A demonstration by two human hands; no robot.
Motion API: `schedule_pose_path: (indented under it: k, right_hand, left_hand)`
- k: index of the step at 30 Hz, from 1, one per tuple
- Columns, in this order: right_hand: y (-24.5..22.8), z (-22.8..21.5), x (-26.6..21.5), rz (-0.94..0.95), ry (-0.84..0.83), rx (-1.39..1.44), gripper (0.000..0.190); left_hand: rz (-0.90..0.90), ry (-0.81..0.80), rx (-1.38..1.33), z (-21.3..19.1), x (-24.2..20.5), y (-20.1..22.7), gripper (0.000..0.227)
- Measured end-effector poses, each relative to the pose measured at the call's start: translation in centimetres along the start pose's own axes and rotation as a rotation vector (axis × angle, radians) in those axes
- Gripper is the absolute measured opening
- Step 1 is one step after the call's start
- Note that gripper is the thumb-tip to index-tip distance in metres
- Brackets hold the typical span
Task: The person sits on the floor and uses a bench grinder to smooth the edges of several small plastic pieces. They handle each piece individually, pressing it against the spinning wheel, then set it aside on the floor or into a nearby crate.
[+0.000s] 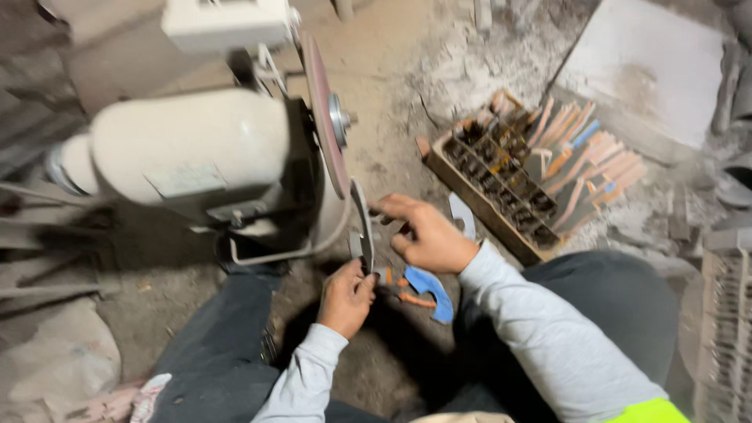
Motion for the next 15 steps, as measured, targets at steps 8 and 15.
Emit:
schedule_pose_path:
  k: [8,15]
  right_hand:
    - [5.5,5.3,-3.3,-0.238,-0.08,-0.603,0.034]
    - [17.1,10.0,-1.8,0.02,-0.165,-0.275,0.039]
  left_hand:
    - [-0.046,-0.278,0.383,-0.6,-0.5,-3.9,0.03]
    - [-0.264,-0.121,0.358,-1.4,1.6,-3.1,0.04]
Point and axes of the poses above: each hand's wrist, its own x-axis towards the middle knuckle, its own z-axis out of the palm, y = z × x, the point moved 2 cm from there along x, towards the middle knuckle, and after that the axes turned 5 degrees about z, right-handed, at the moved point
